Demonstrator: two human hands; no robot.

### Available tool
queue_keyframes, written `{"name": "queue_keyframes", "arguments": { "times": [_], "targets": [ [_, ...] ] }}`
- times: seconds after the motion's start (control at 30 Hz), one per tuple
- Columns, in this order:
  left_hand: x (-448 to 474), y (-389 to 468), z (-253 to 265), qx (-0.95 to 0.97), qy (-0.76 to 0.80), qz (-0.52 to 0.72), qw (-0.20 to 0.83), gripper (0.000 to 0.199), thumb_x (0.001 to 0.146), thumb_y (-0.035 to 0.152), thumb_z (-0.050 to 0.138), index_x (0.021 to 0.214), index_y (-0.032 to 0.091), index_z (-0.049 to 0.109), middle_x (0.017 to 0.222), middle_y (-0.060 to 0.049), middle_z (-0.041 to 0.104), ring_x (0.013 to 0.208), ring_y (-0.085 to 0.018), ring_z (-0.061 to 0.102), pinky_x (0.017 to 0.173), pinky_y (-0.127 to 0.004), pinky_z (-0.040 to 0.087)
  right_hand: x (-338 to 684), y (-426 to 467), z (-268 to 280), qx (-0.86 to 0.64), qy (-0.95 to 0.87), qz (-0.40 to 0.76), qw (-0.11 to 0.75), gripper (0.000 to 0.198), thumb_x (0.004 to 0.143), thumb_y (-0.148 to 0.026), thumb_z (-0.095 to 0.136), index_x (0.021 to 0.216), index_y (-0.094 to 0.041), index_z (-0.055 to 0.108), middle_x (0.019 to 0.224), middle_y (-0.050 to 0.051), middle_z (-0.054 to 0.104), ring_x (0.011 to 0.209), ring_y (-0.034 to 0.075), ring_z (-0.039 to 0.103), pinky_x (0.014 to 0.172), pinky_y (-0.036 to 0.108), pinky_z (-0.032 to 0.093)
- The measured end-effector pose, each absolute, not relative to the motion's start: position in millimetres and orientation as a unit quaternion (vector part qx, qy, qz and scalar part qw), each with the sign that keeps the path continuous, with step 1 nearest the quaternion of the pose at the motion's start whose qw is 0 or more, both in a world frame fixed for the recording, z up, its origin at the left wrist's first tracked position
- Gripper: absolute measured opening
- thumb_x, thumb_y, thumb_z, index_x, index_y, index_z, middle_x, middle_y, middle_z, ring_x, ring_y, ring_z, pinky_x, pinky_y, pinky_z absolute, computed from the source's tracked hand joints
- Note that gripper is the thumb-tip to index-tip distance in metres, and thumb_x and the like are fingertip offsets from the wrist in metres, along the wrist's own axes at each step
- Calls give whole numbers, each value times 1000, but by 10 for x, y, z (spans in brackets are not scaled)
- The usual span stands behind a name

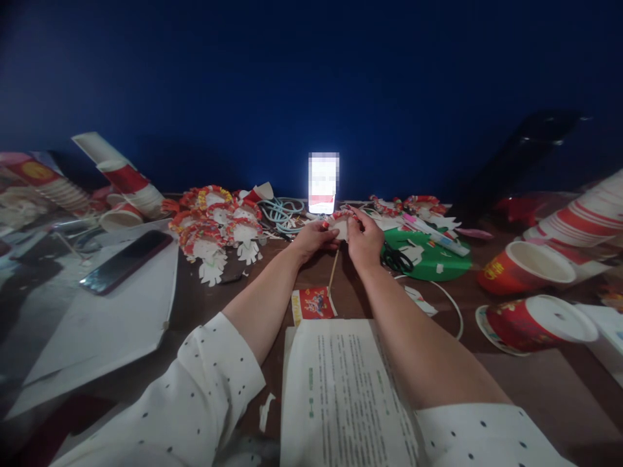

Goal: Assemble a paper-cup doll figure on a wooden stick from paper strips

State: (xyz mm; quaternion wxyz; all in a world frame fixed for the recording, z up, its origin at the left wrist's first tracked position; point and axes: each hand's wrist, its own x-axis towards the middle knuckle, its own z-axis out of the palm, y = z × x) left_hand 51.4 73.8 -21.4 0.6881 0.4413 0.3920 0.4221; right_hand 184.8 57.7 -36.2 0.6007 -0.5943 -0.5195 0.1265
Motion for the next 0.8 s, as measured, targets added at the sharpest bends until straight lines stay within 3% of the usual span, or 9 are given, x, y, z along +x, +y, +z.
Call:
{"name": "queue_keyframes", "arguments": {
  "times": [0.17,0.43,0.67,0.8],
  "targets": [
    [509,744,-228,448,395,415,686,13,80,8,74,84,10,62,66,1,64,57,-6,61,68,-23,55,1850,579,-370,-589,-525,116,603,43,83,-40,60,118,-19,75,113,11,76,100,26,70,96,44,54],
    [508,736,-203,436,398,413,693,8,85,3,65,85,10,61,65,1,63,56,-7,61,64,-22,54,1842,542,-327,-591,-530,123,596,40,83,-41,60,112,-19,77,108,10,77,97,26,71,95,43,54],
    [506,727,-200,460,395,403,686,10,84,2,66,86,10,60,64,3,61,55,-6,59,65,-22,54,1870,575,-364,-561,-552,140,601,54,79,-35,66,131,-21,67,121,9,73,108,24,68,102,43,51],
    [506,717,-194,466,393,403,683,11,82,3,69,85,10,61,65,2,62,56,-6,59,70,-26,56,1888,559,-333,-559,-581,130,576,43,81,-33,64,122,-21,72,120,9,74,108,24,69,102,43,51]
  ]
}}
